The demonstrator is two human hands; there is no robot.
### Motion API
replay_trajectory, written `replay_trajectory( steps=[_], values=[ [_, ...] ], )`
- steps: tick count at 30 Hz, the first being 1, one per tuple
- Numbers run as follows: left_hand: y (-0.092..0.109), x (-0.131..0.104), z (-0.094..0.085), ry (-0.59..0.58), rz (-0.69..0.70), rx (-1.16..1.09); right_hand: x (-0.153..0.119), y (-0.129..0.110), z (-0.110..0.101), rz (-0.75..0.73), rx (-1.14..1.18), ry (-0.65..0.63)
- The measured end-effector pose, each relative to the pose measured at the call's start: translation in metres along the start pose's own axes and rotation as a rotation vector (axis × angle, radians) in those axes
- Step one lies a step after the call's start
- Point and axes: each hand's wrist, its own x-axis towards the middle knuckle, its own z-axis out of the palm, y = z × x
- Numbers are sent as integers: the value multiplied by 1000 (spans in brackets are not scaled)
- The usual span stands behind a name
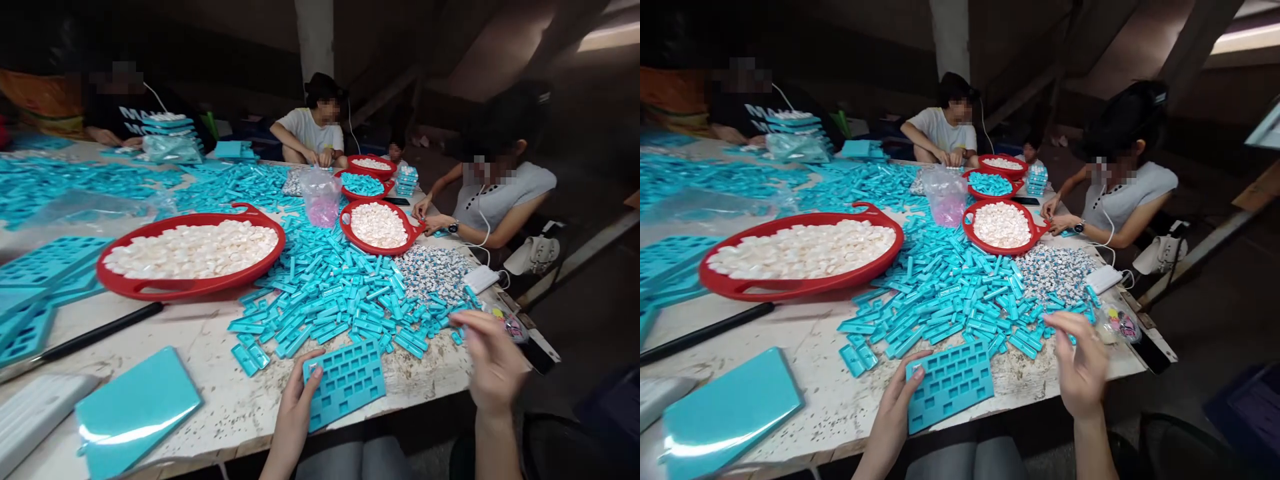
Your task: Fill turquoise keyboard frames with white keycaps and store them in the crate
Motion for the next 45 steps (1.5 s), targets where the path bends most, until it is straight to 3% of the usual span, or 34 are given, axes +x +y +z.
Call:
replay_trajectory(
  steps=[6, 9, 16, 21, 28, 33, 37, 40, 45],
  values=[
    [-4, 2, 3, -24, 65, 58, -62, 76, 7, 191, -435, -75],
    [-4, 1, 5, -17, 108, 62, -80, 97, 1, 213, -513, -120],
    [0, 1, -1, -84, 44, 25, -78, 114, 1, 274, -556, -182],
    [-3, -1, 2, -28, 69, -29, -82, 120, 0, 250, -623, -171],
    [-9, -2, -1, -62, 15, 40, -83, 120, -7, 189, -671, -169],
    [-5, -3, -2, -55, 10, 22, -79, 99, -7, 157, -566, -65],
    [-1, -3, -1, -74, 18, -32, -71, 55, 20, 369, -105, 10],
    [-1, -3, -1, -89, -19, -107, -63, 13, 56, 418, 193, -160],
    [-2, -4, 1, -162, -78, -261, -50, -43, 109, 178, 309, -410]
  ],
)
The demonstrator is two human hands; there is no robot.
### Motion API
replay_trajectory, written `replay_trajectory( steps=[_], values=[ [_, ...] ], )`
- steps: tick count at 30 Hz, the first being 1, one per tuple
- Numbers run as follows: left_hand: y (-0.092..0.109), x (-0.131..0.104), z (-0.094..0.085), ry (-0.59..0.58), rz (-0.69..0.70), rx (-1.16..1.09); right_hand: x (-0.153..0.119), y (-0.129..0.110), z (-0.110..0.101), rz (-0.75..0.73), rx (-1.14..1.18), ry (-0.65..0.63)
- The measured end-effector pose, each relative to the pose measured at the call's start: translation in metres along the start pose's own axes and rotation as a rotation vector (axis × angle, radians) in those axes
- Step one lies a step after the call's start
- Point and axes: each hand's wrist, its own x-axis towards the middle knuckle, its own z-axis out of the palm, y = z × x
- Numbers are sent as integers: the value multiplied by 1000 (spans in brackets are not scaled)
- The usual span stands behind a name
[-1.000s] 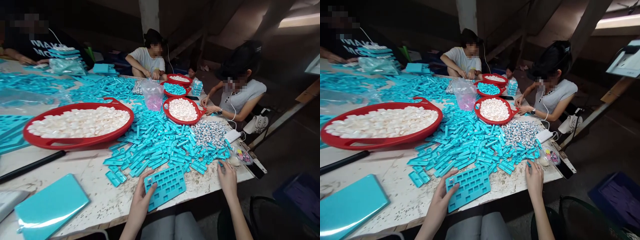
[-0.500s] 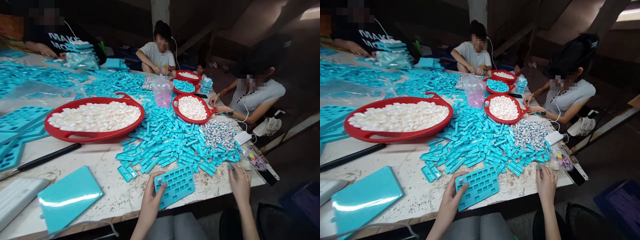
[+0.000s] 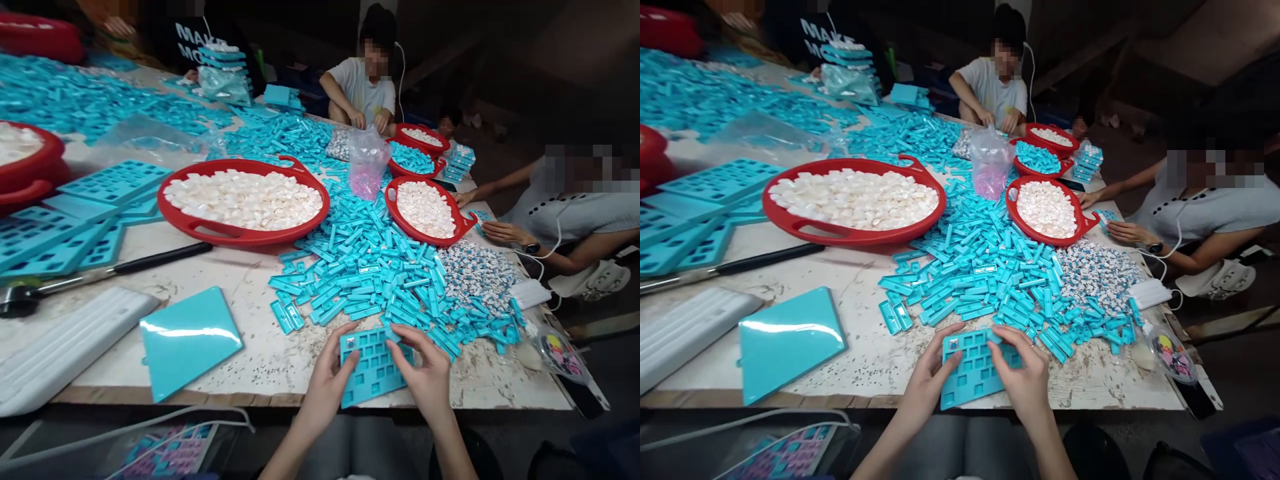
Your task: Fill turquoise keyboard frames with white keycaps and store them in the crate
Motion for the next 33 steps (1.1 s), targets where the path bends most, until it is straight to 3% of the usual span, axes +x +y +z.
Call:
replay_trajectory(
  steps=[5, 8, 18, 27, 33],
  values=[
    [-1, 1, 1, -6, 46, -51, 12, -12, 24, -175, 61, -237],
    [-3, 2, 0, -27, 58, -49, 14, -10, 30, -260, 63, -279],
    [2, 1, -1, -94, 40, -69, 9, 3, 35, -283, 78, -266],
    [4, 0, -3, -77, 8, -43, 10, 4, 35, -309, 70, -238],
    [6, 2, 1, -73, 33, -51, 9, 7, 33, -274, 117, -152]
  ],
)
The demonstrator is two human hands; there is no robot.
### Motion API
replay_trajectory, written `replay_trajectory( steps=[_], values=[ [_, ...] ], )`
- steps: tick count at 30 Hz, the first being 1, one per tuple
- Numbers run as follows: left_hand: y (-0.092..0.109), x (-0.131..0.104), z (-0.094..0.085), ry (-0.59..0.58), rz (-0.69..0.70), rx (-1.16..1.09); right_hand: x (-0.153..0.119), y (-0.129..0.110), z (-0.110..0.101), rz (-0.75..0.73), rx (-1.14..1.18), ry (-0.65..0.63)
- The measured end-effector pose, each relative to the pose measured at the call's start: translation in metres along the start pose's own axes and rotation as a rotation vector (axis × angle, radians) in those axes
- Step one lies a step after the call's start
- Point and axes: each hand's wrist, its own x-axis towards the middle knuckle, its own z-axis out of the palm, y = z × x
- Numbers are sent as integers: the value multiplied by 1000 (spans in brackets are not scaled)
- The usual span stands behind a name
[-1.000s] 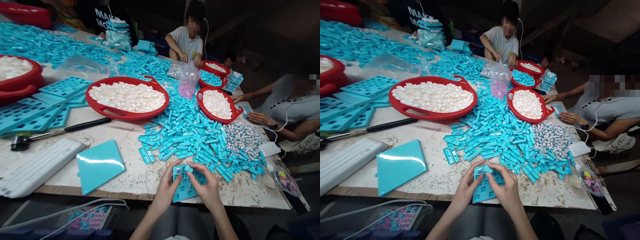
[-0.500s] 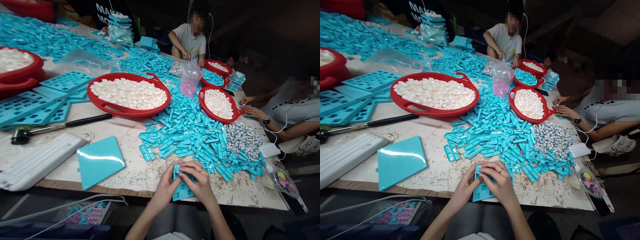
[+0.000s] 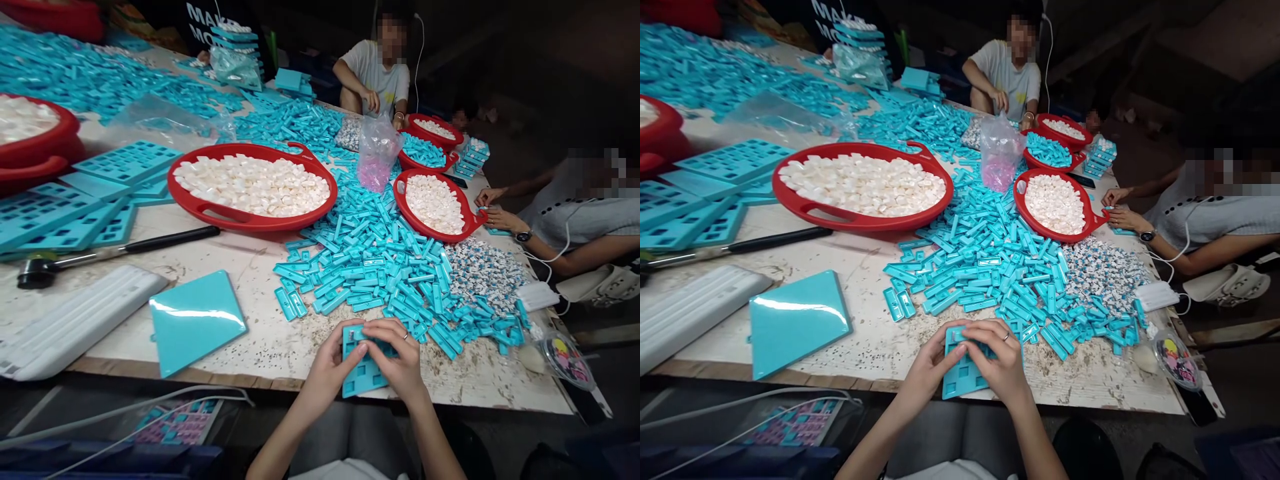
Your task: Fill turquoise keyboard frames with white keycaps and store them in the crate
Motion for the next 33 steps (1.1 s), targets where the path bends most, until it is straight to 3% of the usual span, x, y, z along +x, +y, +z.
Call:
replay_trajectory(
  steps=[8, 16, 25, 33],
  values=[
    [2, 1, -1, 2, 5, 5, 0, 0, 2, -82, -43, -84],
    [2, 0, -1, 15, 6, 24, 0, 0, 4, -59, -103, -110],
    [1, -1, -3, -3, -18, 17, -1, -2, 3, -35, -59, -33],
    [1, 0, 0, 51, -20, 22, -1, 0, 2, 0, -41, -25]
  ],
)
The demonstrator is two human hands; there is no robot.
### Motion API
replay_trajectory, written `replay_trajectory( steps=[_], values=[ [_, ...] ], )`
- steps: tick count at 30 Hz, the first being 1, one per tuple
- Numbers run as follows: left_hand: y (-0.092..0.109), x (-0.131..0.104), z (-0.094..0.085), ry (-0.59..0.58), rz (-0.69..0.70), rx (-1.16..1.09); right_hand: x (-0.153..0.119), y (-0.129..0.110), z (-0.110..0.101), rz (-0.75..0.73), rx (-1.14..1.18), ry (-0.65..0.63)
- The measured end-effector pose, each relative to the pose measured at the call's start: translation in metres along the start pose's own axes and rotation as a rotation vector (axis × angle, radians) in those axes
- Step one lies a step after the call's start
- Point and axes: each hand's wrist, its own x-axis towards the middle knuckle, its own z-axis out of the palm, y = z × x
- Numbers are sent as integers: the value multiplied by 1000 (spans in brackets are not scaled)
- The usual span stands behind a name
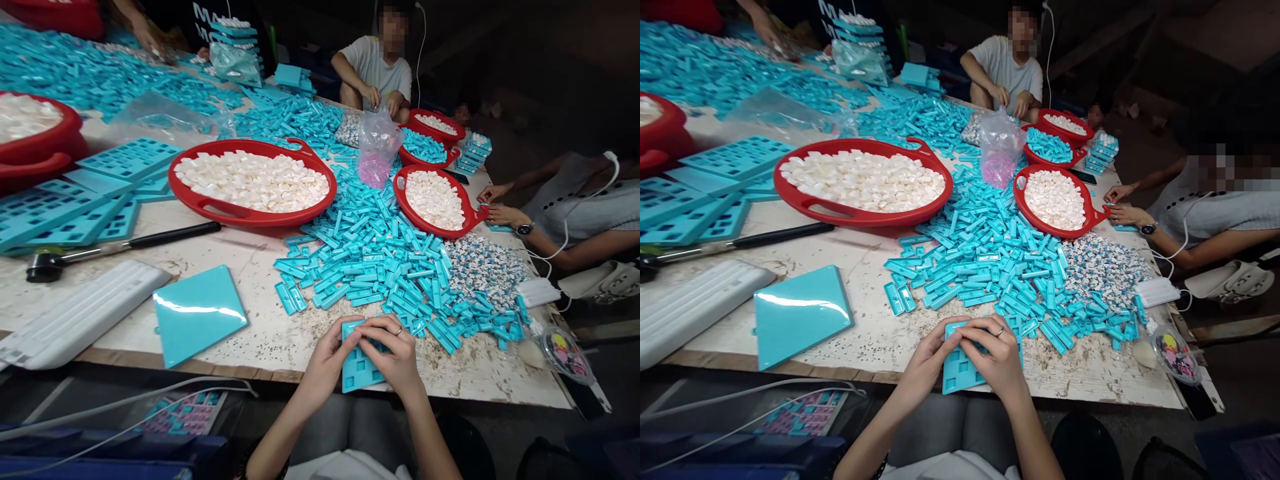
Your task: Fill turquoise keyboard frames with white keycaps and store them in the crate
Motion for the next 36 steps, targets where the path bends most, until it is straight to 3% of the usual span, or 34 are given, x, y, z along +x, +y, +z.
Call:
replay_trajectory(
  steps=[8, 20, 29, 32, 36],
  values=[
    [0, -3, 3, 24, 22, 8, -4, 2, 0, 32, -1, -28],
    [1, -4, 5, 81, 125, 119, -3, -5, -1, -41, -48, -70],
    [-8, -1, -5, 79, 108, 112, -2, -11, -2, -58, 35, -4],
    [-13, -2, -7, 74, 37, 82, 1, 1, -25, 26, -28, 111],
    [-11, -4, -4, 138, 0, 71, 17, 42, -91, 299, -393, 379]
  ],
)
